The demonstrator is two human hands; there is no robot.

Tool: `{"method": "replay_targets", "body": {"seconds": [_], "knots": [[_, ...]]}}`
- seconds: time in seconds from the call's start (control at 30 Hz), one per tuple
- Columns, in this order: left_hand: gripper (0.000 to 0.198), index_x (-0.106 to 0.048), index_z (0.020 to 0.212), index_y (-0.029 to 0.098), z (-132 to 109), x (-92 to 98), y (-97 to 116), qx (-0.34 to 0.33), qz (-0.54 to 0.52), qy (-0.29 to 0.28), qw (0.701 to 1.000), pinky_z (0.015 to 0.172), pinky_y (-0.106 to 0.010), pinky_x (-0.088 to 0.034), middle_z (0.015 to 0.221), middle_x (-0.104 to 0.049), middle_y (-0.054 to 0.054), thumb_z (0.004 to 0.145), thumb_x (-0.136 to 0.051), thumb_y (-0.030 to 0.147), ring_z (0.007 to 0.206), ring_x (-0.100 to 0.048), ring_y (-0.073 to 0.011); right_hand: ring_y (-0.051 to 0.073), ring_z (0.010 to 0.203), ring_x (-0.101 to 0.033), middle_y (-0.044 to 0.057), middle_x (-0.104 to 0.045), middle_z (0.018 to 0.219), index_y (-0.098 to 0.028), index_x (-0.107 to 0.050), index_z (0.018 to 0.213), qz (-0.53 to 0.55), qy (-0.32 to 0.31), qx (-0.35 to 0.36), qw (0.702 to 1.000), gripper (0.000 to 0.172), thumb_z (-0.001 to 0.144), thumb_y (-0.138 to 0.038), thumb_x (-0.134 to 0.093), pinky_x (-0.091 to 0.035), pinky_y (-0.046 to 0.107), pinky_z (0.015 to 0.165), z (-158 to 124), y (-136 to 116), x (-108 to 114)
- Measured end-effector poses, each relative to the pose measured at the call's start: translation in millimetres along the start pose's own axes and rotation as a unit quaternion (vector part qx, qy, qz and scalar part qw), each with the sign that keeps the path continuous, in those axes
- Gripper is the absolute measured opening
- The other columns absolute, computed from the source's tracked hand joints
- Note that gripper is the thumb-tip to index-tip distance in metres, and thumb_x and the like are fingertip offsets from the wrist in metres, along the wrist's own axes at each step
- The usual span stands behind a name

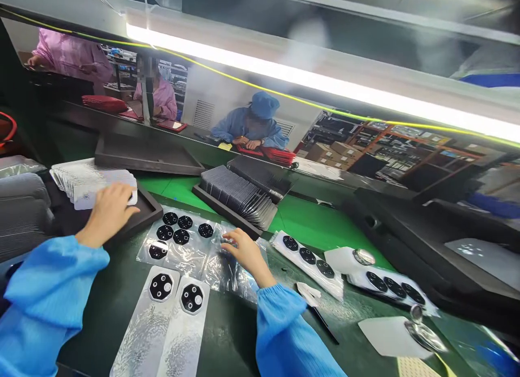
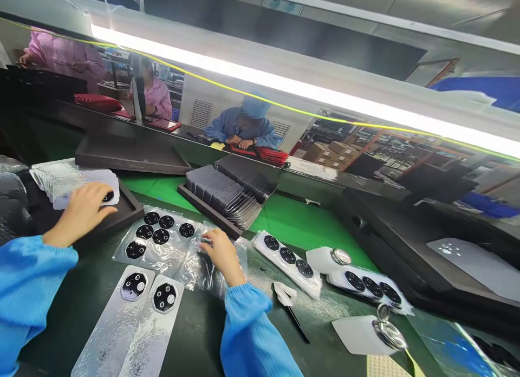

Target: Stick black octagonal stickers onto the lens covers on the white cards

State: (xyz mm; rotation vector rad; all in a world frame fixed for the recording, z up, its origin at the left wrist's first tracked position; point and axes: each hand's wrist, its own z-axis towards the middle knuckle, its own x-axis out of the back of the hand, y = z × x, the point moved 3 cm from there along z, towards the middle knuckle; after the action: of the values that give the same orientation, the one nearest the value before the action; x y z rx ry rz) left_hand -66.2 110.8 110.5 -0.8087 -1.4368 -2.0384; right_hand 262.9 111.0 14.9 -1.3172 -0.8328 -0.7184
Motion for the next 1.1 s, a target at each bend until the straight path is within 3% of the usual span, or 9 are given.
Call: {"method": "replay_targets", "body": {"seconds": [0.07, 0.13, 0.2, 0.27, 0.53, 0.7, 0.9, 1.0, 1.1], "knots": [[0.029, -0.063, 0.109, 0.016, -12, -12.9, -1, -0.050, 0.052, -0.051, 0.996, 0.105, -0.041, -0.034, 0.116, -0.058, -0.003, 0.090, -0.061, 0.037, 0.121, -0.046, -0.0279, 0.017, 0.098, -0.059, 0.001, -0.061, 0.105, -0.024, -0.067, 0.107, -0.008, -0.026, 0.014, 1.000, 0.025, 0.082, -0.025, -0.069, -0.043, 0.027, 0.082, 16, -18, -11], [0.027, -0.064, 0.102, 0.021, -33, -33.5, 3, -0.097, 0.087, -0.158, 0.979, 0.097, -0.038, -0.037, 0.112, -0.061, -0.004, 0.082, -0.071, 0.038, 0.114, -0.048, -0.0273, 0.018, 0.104, -0.056, 0.002, -0.059, 0.110, -0.023, -0.064, 0.110, -0.023, -0.041, 0.010, 0.999, 0.031, 0.080, -0.026, -0.072, -0.042, 0.027, 0.081, 32, -30, -19], [0.032, -0.061, 0.104, 0.023, -57, -50.3, 6, -0.096, 0.082, -0.245, 0.961, 0.091, -0.036, -0.038, 0.112, -0.059, -0.004, 0.080, -0.073, 0.039, 0.108, -0.049, -0.0263, 0.020, 0.106, -0.054, 0.004, -0.057, 0.112, -0.021, -0.062, 0.108, -0.040, -0.053, -0.006, 0.998, 0.035, 0.077, -0.028, -0.075, -0.042, 0.027, 0.080, 44, -34, -24], [0.043, -0.056, 0.111, 0.023, -75, -58.3, 7, -0.072, 0.068, -0.274, 0.957, 0.090, -0.036, -0.038, 0.114, -0.056, -0.005, 0.076, -0.076, 0.039, 0.108, -0.048, -0.0269, 0.021, 0.105, -0.053, 0.004, -0.056, 0.111, -0.018, -0.060, 0.106, -0.054, -0.066, -0.020, 0.996, 0.036, 0.076, -0.029, -0.077, -0.042, 0.029, 0.079, 54, -35, -28], [0.065, -0.047, 0.121, 0.022, -81, -63.9, 2, -0.063, 0.099, -0.297, 0.948, 0.096, -0.040, -0.033, 0.122, -0.050, -0.007, 0.067, -0.082, 0.034, 0.116, -0.043, -0.0297, 0.017, 0.089, -0.056, 0.004, -0.057, 0.107, -0.016, -0.057, 0.103, -0.075, -0.108, -0.047, 0.990, 0.028, 0.084, -0.030, -0.071, -0.048, 0.032, 0.077, 70, -31, -30], [0.067, -0.048, 0.115, 0.018, -78, -70.5, 9, -0.079, 0.142, -0.321, 0.933, 0.095, -0.040, -0.033, 0.117, -0.051, -0.007, 0.062, -0.087, 0.028, 0.111, -0.044, -0.0296, 0.018, 0.092, -0.057, 0.003, -0.055, 0.107, -0.017, -0.054, 0.107, -0.067, -0.068, -0.021, 0.995, 0.038, 0.076, -0.023, -0.076, -0.047, 0.032, 0.080, 60, -34, -32], [0.067, -0.050, 0.102, 0.015, -78, -75.7, 6, -0.063, 0.155, -0.310, 0.936, 0.090, -0.039, -0.036, 0.110, -0.048, -0.007, 0.051, -0.092, 0.027, 0.105, -0.043, -0.0293, 0.029, 0.112, -0.052, 0.012, -0.050, 0.117, -0.016, -0.055, 0.112, -0.043, -0.005, 0.033, 0.999, 0.040, 0.076, -0.017, -0.072, -0.045, 0.040, 0.095, 43, -36, -40], [0.061, -0.051, 0.097, 0.017, -83, -71.1, 7, -0.054, 0.142, -0.281, 0.948, 0.089, -0.039, -0.038, 0.110, -0.047, -0.006, 0.052, -0.091, 0.023, 0.105, -0.044, -0.0288, 0.029, 0.114, -0.052, 0.012, -0.051, 0.115, -0.016, -0.057, 0.113, -0.015, 0.013, 0.062, 0.998, 0.041, 0.075, -0.015, -0.071, -0.045, 0.043, 0.100, 40, -33, -43], [0.058, -0.051, 0.108, 0.022, -91, -59.9, 9, -0.035, 0.060, -0.243, 0.968, 0.089, -0.037, -0.041, 0.118, -0.044, -0.005, 0.061, -0.084, 0.017, 0.109, -0.046, -0.0277, 0.027, 0.110, -0.055, 0.010, -0.052, 0.112, -0.017, -0.058, 0.112, 0.021, 0.026, 0.087, 0.996, 0.040, 0.074, -0.013, -0.069, -0.047, 0.042, 0.100, 40, -27, -44]]}}
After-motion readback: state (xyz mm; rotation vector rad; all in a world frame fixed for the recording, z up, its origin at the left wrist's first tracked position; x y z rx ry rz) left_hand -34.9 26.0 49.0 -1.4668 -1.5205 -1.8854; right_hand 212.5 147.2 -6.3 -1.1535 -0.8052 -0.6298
